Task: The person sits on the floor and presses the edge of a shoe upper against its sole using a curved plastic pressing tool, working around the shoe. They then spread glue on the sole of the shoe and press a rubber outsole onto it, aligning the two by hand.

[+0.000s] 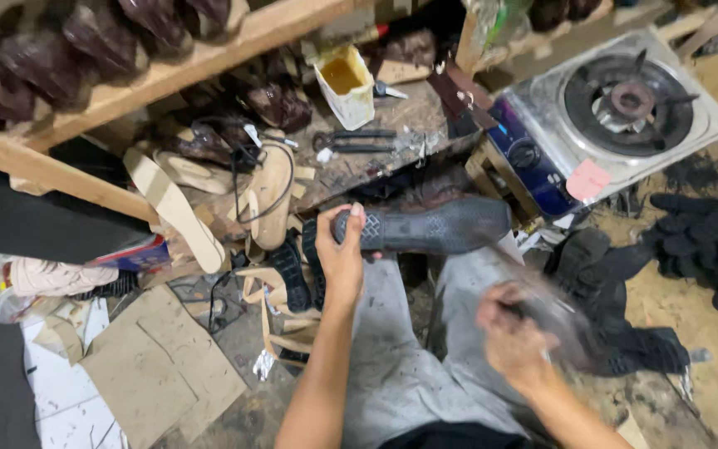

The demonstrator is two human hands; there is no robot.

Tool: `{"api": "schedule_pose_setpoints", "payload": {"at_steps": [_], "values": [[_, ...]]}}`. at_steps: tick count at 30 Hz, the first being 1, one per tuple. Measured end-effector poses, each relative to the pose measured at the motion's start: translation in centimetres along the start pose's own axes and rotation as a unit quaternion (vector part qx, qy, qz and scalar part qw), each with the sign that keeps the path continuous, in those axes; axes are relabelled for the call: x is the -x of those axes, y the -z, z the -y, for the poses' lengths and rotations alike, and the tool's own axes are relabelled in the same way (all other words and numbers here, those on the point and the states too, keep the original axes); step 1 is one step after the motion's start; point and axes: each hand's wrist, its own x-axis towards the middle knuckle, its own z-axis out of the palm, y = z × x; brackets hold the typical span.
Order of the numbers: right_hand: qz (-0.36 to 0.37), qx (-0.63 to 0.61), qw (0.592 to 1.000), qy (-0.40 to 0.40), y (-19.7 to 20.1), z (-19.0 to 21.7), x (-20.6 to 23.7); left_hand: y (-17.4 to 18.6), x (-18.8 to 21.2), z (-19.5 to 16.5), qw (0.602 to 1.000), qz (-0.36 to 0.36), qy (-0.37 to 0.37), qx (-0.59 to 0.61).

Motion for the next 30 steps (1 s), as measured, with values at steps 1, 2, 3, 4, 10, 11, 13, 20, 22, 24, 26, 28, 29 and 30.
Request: {"api": "schedule_pose_setpoints", "payload": {"at_steps": [1,2,3,4,10,11,13,20,22,24,26,28,29,30], "values": [[0.086,0.195,0.974,-0.082,-0.3,-0.5,0.3,0.0,-0.1,0.0,1.0,-0.001,-0.006,-0.01],[0.115,0.227,0.945,-0.204,0.0,-0.8,0.5,0.0,-0.1,0.0,1.0,-0.004,-0.008,-0.023],[0.139,0.258,0.897,-0.33,0.4,-0.7,1.1,0.2,0.0,-0.1,1.0,-0.001,0.001,-0.025],[0.161,0.284,0.836,-0.441,0.8,-1.0,1.3,0.1,0.0,-0.1,1.0,0.002,0.002,-0.02],[0.034,-0.255,0.966,-0.022,-0.7,-3.2,3.2,0.0,0.2,-0.3,1.0,-0.007,0.022,-0.017],[0.077,-0.13,0.985,-0.081,-1.3,-3.7,3.0,-0.1,0.1,-0.3,1.0,-0.006,0.019,-0.011],[0.159,0.128,0.962,-0.181,-2.0,-4.2,2.0,-0.1,-0.2,-0.4,1.0,0.014,-0.022,-0.004],[0.098,0.042,0.985,-0.136,-1.2,1.7,-2.2,0.2,0.3,-0.1,0.968,-0.013,-0.201,-0.15],[-0.034,-0.204,0.978,0.016,-2.3,2.3,-2.2,0.0,0.6,0.1,0.988,-0.035,-0.1,-0.111],[-0.081,-0.25,0.956,0.131,-4.4,0.7,-2.1,-0.2,0.4,0.3,0.995,-0.046,-0.048,-0.077],[0.038,0.007,0.992,0.122,-5.1,-1.2,-1.5,-0.3,0.0,0.4,0.997,-0.047,-0.023,-0.057],[0.164,0.236,0.958,-0.018,-4.7,-2.9,-0.8,-0.2,-0.7,0.5,0.987,-0.053,-0.113,-0.104],[0.153,0.185,0.967,-0.091,-4.4,-3.2,0.0,0.0,-0.7,0.6,0.978,-0.055,-0.152,-0.13],[0.14,0.136,0.968,-0.159,-4.2,-3.4,0.4,-0.1,-0.7,0.9,0.979,-0.058,-0.146,-0.129]]}}
